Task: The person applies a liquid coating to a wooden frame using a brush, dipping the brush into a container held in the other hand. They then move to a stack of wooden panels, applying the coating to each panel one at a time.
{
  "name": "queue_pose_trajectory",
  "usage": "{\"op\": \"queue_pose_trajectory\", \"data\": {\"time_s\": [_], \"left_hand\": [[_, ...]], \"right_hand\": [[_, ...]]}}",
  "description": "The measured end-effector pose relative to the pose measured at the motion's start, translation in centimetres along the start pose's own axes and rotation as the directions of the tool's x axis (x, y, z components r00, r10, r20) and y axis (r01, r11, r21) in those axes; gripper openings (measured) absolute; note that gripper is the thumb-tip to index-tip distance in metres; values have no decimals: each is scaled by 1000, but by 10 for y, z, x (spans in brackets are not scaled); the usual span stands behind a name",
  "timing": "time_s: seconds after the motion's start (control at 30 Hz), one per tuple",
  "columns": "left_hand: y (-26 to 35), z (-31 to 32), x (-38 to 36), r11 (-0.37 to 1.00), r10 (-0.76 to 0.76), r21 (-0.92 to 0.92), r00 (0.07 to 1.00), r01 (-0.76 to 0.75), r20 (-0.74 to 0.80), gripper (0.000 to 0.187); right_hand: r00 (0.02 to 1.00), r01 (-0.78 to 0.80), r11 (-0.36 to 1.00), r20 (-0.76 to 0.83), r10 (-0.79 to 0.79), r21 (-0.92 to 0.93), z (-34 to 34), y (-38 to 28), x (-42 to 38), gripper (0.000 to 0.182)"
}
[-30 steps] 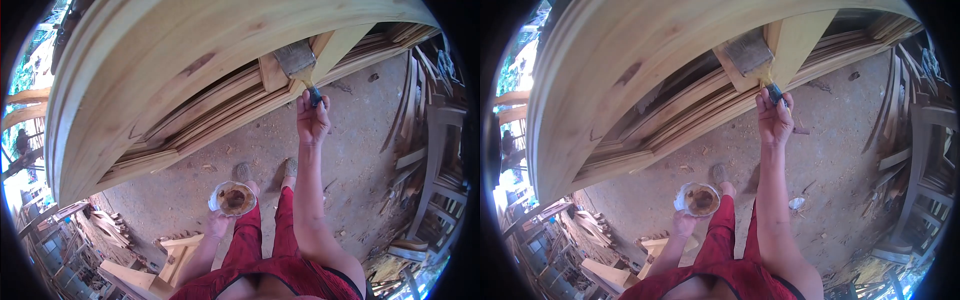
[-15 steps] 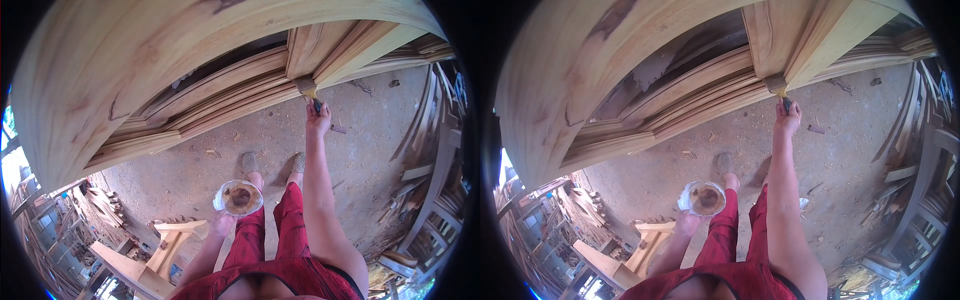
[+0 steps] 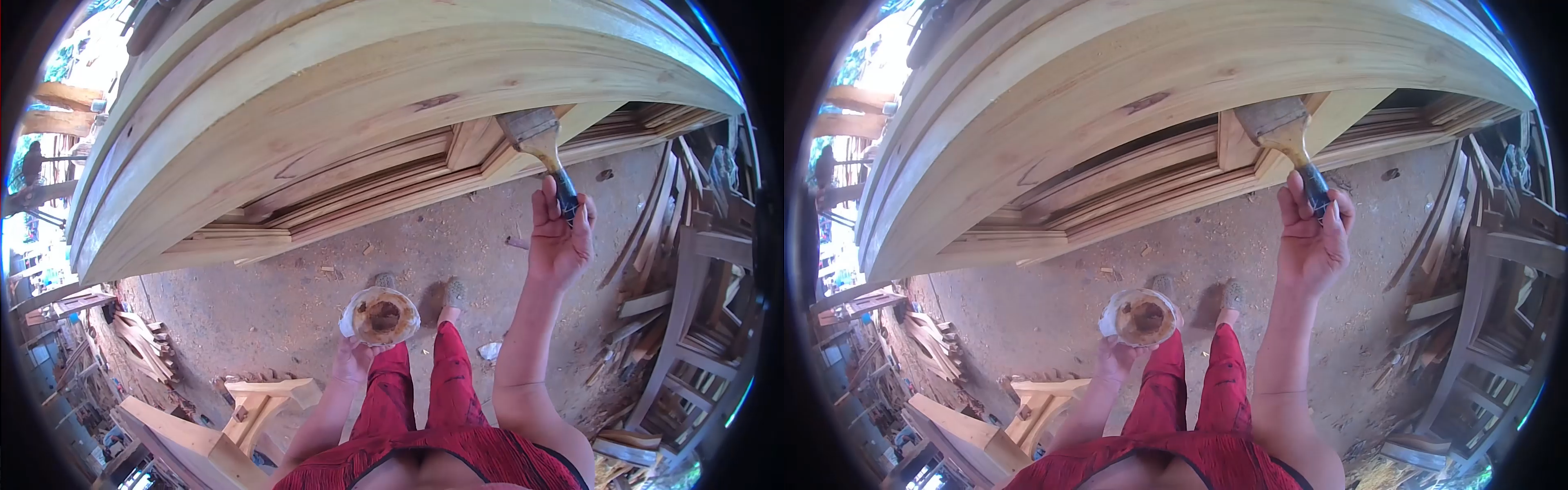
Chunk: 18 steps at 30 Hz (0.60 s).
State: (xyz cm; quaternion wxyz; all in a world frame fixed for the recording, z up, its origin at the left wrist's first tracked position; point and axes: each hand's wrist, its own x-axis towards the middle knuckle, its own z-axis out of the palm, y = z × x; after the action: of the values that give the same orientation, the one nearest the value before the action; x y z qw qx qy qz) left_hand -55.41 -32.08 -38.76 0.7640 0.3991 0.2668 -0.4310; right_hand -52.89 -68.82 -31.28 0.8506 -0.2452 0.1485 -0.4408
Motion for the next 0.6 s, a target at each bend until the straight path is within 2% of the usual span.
{"op": "queue_pose_trajectory", "data": {"time_s": [0.07, 0.13, 0.17, 0.2, 0.27, 0.3, 0.37, 0.4, 0.47, 0.5, 0.6], "left_hand": [[1, 2, 2, 1000, 28, 6, 1000, -28, 8, 83], [-6, -3, 4, 999, 50, 15, 999, -50, 9, 83], [-12, -11, 5, 998, 46, -38, 999, -45, 4, 79], [-15, -17, 6, 995, 46, -90, 999, -46, -1, 75], [-22, -26, 7, 995, 25, -98, 1000, -25, 0, 74], [-23, -28, 7, 994, 2, -109, 1000, 0, 14, 74], [-28, -30, 6, 996, 16, -83, 1000, -17, -13, 78], [-30, -30, 6, 998, 27, -60, 999, -28, -26, 82], [-29, -28, 6, 998, 30, -49, 999, -31, -33, 81], [-29, -25, 5, 999, 34, -37, 999, -35, -40, 80], [-23, -10, 1, 996, 60, -70, 998, -61, -8, 72]], "right_hand": [[999, -20, 1000, 37, 20, 17, -28, 12, 6, 17], [992, -92, 984, 100, 77, 155, -75, 40, 14, 18], [986, -163, 964, 54, 155, 209, -103, 53, 15, 22], [985, -171, 962, 49, 164, 215, -130, 67, 16, 22], [964, -225, 944, -89, 253, 243, -180, 95, 12, 17], [961, -229, 940, -96, 260, 252, -201, 105, 8, 17], [929, -240, 952, -241, 282, 188, -234, 123, 3, 18], [928, -243, 951, -241, 285, 189, -243, 131, 1, 18], [801, -352, 936, -514, 307, 11, -250, 140, 3, 20], [770, -397, 916, -565, 296, -60, -248, 145, 7, 24], [837, -370, 914, -486, 250, -167, -211, 135, 28, 15]]}}
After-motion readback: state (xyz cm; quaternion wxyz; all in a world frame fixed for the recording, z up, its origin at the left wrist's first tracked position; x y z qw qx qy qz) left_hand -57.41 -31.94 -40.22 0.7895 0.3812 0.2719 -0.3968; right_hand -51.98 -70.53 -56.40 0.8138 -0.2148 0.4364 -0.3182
